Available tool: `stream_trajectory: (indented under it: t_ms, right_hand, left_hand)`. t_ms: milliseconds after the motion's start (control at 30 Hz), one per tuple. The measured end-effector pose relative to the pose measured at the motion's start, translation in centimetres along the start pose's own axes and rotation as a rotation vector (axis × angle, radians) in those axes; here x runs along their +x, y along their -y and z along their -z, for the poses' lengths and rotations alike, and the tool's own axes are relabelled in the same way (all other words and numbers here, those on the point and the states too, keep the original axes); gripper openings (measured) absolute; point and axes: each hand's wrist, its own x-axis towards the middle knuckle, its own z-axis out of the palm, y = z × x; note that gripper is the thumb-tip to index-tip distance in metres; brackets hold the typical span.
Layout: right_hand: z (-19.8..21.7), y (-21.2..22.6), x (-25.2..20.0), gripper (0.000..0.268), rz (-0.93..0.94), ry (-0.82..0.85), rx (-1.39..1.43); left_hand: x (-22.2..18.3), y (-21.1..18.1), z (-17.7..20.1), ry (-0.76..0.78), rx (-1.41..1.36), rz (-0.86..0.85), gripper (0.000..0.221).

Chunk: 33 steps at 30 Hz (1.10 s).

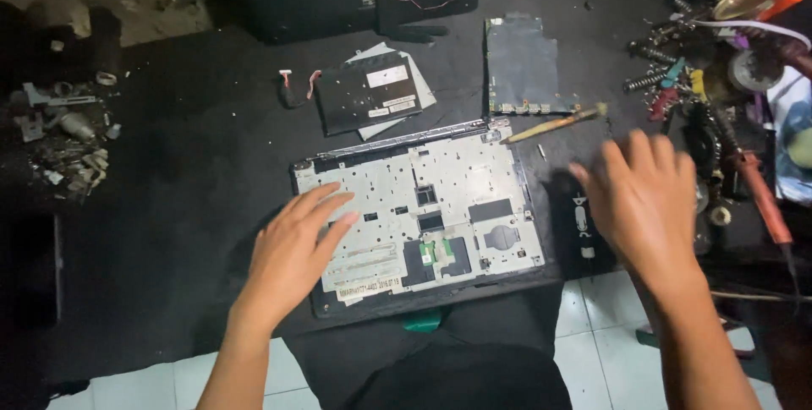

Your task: Disassembling a laptop by removing screws, prying off the top cover, and cleaning the internal components with a brush.

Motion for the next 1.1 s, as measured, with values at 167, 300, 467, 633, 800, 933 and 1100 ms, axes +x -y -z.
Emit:
stream_trajectory:
  t_ms: [167, 300, 467, 633, 800, 933, 1100]
  right_hand:
    - [-0.9, 1.6, -6.1, 0.050, -0.070, 0.123, -0.139]
    - [-2.8, 2.5, -7.7, 0.050, -0.151, 0.073, -0.111]
    - [-4.1, 2.9, -7.7, 0.054, -0.209, 0.062, -0.077]
    - [-3.6, 2.8, -7.1, 0.049, -0.188, 0.026, -0.032]
    - [-0.9, 2.4, -6.8, 0.039, -0.325, 0.145, 0.317]
    - [2.3, 1.5, -7.0, 0.027, -0.796, 0.452, 1.047]
    - [-0.6, 1.9, -10.9, 0.040, -0.958, 0.375, 1.747]
  left_hand:
    - [3.3, -1.3, 2.4, -0.242, -0.116, -0.134, 0.030]
    - [8.4, -2.1, 3.5, -0.300, -0.166, -0.221, 0.023]
    - [15.3, -1.6, 2.4, -0.360, -0.019, -0.272, 0.018]
    - [18.6, -0.9, 1.6, -0.371, 0.105, -0.263, 0.017]
    - [21.0, -0.1, 1.2, -0.398, 0.123, -0.263, 0.017]
    - [21.0, -0.6, 2.3, -0.388, 0.115, -0.280, 0.020]
    - [20.1, -0.6, 3.5, -0.358, 0.079, -0.254, 0.022]
